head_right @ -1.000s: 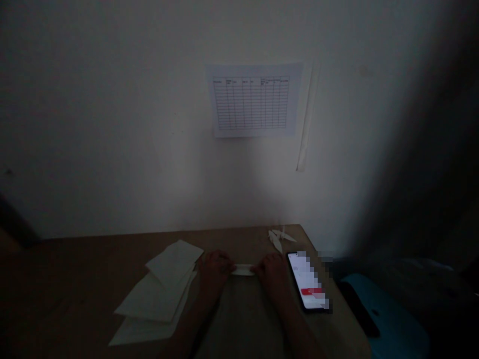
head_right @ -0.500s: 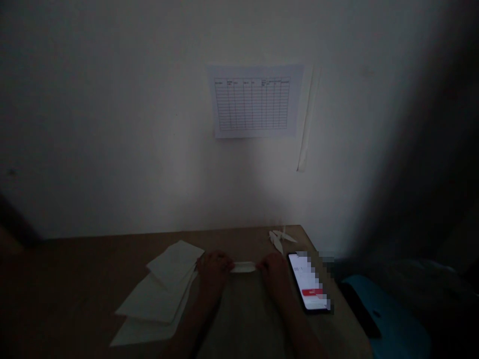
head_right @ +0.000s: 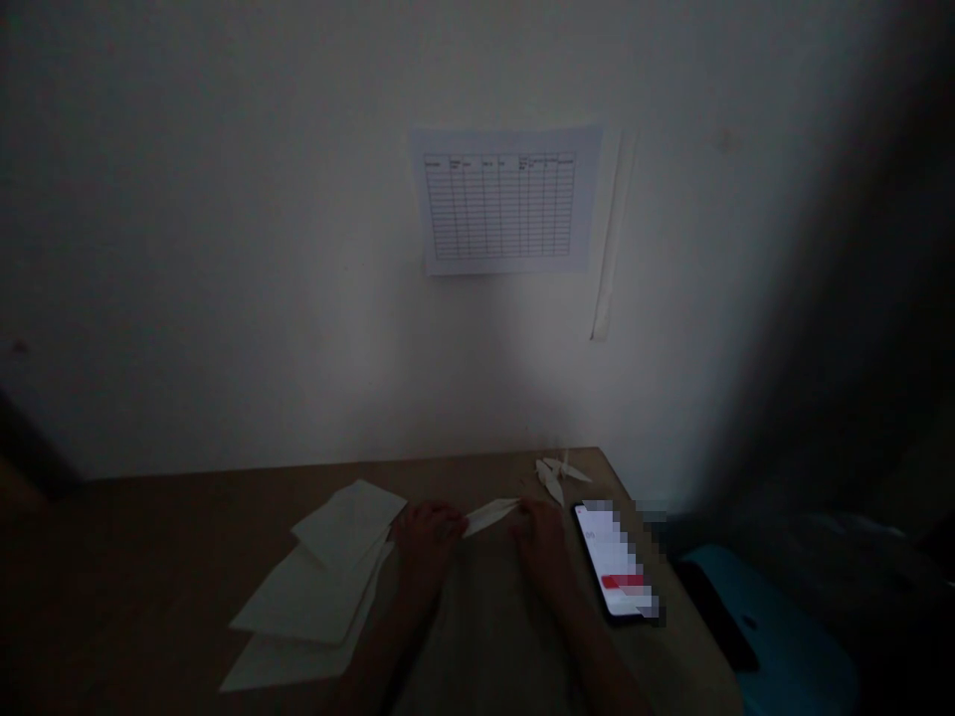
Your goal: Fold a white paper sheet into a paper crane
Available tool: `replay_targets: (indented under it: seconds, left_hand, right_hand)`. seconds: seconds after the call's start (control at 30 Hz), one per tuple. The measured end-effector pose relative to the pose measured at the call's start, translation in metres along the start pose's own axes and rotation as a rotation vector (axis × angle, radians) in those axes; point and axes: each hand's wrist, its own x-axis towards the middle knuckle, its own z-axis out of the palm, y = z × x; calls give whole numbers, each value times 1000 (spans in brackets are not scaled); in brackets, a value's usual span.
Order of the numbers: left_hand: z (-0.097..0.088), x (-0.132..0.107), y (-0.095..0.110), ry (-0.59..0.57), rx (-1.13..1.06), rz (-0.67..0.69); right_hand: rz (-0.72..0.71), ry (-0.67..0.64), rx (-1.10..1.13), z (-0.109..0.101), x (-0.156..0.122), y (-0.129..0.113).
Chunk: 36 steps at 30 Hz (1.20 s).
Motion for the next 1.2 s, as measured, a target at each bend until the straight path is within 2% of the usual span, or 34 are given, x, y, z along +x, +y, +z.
replay_targets:
  seconds: [0.1, 0.2, 0.37, 0.53, 0.8, 0.97, 1.2]
  left_hand:
    - [-2, -3, 6, -65, -28, 17]
    - [-6, -6, 16, -121, -19, 30]
    - [-8, -7, 25, -236, -3, 30]
    - [-6, -7, 24, -264, -12, 29]
    - [-9, -10, 29, -344, 6, -10]
    - [-10, -10, 29, -348, 16, 11]
    - [-5, -12, 27, -331, 22, 35]
  right_hand:
    - [-78, -37, -66, 2, -2, 2]
    - [-124, -29, -37, 4, -2, 3]
    - [-110, -21, 35, 6, -1, 3]
    - [-141, -108, 77, 7, -3, 3]
    - [-5, -140, 194, 6, -4, -8]
    - [42, -171, 300, 6, -2, -14]
    - [71, -166, 248, 5, -3, -15]
